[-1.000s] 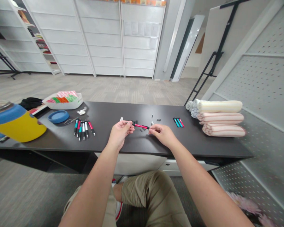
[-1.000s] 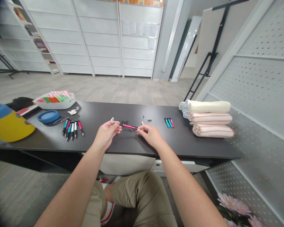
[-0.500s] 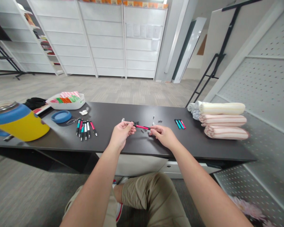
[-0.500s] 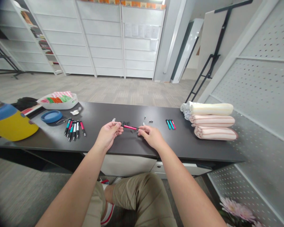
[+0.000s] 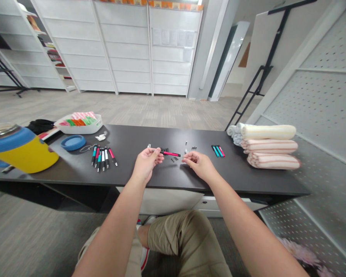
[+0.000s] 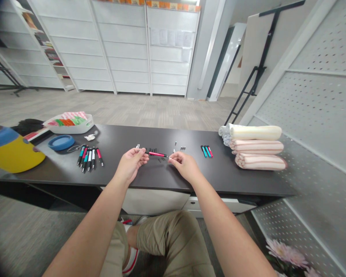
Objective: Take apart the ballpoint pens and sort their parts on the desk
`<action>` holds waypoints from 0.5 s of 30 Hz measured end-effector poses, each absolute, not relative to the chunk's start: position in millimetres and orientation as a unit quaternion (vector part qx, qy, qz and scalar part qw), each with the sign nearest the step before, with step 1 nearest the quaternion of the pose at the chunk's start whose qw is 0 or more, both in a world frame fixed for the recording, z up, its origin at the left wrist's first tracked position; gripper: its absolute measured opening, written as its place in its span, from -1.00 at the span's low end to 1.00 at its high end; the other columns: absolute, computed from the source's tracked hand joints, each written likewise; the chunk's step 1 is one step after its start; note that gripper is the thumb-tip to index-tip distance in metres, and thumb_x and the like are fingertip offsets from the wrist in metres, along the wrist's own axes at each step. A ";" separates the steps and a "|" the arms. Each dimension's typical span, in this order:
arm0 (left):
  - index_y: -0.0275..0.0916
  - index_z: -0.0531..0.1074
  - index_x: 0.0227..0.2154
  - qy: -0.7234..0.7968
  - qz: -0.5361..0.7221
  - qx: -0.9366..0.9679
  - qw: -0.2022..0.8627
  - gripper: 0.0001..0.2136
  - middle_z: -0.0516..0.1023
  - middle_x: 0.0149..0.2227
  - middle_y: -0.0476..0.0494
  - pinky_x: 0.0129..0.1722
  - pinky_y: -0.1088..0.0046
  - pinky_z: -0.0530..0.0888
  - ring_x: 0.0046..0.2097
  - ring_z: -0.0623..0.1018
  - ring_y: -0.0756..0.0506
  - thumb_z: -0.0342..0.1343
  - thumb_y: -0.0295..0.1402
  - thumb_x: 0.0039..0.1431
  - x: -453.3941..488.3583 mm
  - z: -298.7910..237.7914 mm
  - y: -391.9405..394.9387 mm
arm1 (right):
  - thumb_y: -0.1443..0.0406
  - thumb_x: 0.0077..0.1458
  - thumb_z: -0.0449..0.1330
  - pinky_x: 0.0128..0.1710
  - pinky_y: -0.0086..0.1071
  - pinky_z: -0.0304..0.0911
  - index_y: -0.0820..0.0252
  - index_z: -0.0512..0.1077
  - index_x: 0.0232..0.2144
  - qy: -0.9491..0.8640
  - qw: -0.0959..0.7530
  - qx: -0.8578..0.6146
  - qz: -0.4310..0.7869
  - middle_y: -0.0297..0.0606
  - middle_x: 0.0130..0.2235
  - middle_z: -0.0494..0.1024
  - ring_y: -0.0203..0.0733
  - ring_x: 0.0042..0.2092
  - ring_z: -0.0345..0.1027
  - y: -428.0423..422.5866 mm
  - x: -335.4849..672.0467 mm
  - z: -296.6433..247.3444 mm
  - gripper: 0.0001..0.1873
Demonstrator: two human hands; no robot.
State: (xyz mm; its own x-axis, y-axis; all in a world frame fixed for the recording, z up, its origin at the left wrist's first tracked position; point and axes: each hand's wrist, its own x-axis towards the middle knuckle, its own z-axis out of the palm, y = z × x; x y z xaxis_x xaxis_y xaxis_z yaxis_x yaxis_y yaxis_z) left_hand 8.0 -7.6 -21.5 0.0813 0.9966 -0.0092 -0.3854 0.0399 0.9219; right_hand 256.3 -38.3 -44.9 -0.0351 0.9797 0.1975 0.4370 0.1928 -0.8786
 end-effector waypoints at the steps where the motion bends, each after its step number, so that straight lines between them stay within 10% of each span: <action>1: -0.31 0.45 -0.29 0.378 0.564 0.402 0.614 -0.58 0.64 -0.40 -0.16 -0.38 0.55 0.51 -0.42 0.59 0.01 0.49 -0.14 -0.01 7.9 -21.3 -7.6 | 0.07 0.16 0.29 -0.32 -0.34 0.31 0.11 0.53 -0.21 -0.644 0.427 -0.552 0.314 -0.27 -0.27 0.69 -0.20 -0.35 0.48 -38.4 256.7 -44.5 -0.73; 15: -0.30 0.43 -0.30 0.368 0.558 0.390 0.633 -0.59 0.63 -0.41 -0.15 -0.39 0.54 0.51 -0.43 0.58 0.02 0.47 -0.13 0.03 6.9 -19.7 -4.8 | 0.13 0.18 0.27 -0.22 -0.30 0.38 0.10 0.61 -0.25 -0.670 0.335 -0.655 0.094 -0.26 -0.28 0.69 -0.13 -0.27 0.54 -12.3 307.3 12.6 -0.79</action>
